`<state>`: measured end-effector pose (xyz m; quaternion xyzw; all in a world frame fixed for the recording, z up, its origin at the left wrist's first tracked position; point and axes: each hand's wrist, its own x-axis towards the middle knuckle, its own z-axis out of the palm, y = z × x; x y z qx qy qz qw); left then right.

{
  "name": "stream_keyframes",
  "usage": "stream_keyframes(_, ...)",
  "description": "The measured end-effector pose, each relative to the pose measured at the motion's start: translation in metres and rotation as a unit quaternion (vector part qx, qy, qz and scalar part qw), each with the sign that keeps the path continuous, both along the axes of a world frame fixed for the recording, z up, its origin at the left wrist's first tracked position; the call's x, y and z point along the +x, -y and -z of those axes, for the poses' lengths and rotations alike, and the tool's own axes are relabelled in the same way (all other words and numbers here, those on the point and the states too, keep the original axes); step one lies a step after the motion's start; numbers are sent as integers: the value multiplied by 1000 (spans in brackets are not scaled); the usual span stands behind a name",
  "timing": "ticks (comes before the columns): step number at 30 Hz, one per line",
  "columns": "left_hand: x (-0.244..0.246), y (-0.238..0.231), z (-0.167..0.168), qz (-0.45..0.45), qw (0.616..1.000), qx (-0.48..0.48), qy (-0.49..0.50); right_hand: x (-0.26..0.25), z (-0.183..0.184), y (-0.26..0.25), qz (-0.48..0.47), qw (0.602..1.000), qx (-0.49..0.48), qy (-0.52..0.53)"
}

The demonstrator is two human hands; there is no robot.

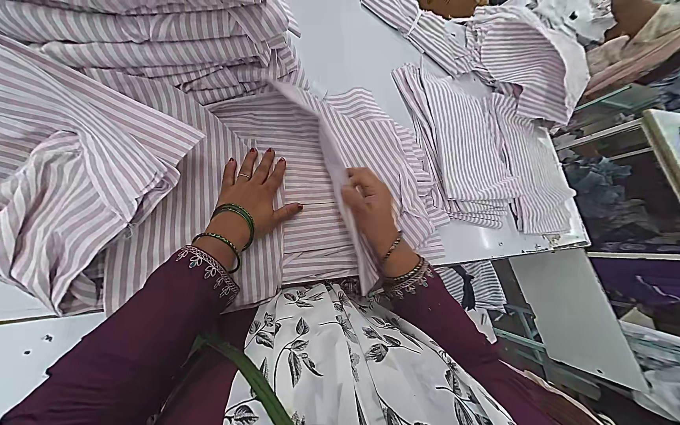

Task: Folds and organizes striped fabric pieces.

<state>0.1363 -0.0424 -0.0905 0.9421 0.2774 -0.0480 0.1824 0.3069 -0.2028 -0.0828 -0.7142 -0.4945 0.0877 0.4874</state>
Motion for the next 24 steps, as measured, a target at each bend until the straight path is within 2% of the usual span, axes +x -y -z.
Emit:
stream_keyframes(2,1,0,-1,0,1000,-1,1,21,-29,23,48,983,111,-140)
stream_keyframes(4,2,-1,-1,1,1000,0,-1,45,-63,58,71,955,205,-204)
stream_keyframes(7,8,-3,-1,-8,1000,6,-11,66,-135,101,105,938,250,-218)
stream_keyframes(8,11,-5,0,-11,1000,8,-11,73,-156,108,103,947,237,-190)
stream_keyframes(10,14,-9,2,-13,1000,0,10,93,-178,112,57,967,206,-141)
stream_keyframes(11,14,-11,4,-15,998,-17,55,95,-181,105,31,968,198,-149)
stream_keyframes(12,13,-11,6,-22,989,-57,135,82,-177,89,41,958,212,-186)
stream_keyframes(13,13,-8,4,-40,969,-111,219,57,-168,70,72,955,210,-197)
stream_keyframes(14,15,-1,-2,-76,938,-170,292,37,-149,56,58,959,194,-199)
stream_keyframes(15,19,10,-11,-128,902,-249,328,22,-128,44,7,968,166,-187)
stream_keyframes(17,28,31,-36,-221,844,-373,315,5,-97,27,-111,979,84,-146)
stream_keyframes(18,31,36,-42,-240,835,-404,286,5,-86,24,-139,979,59,-135)
stream_keyframes(20,34,33,-37,-266,837,-413,240,26,-70,35,-118,990,25,-68)
stream_keyframes(22,35,27,-31,-284,843,-395,230,73,-56,59,-31,999,-27,15)
stream_keyframes(24,37,30,-33,-306,852,-362,223,129,-36,87,63,992,-109,30)
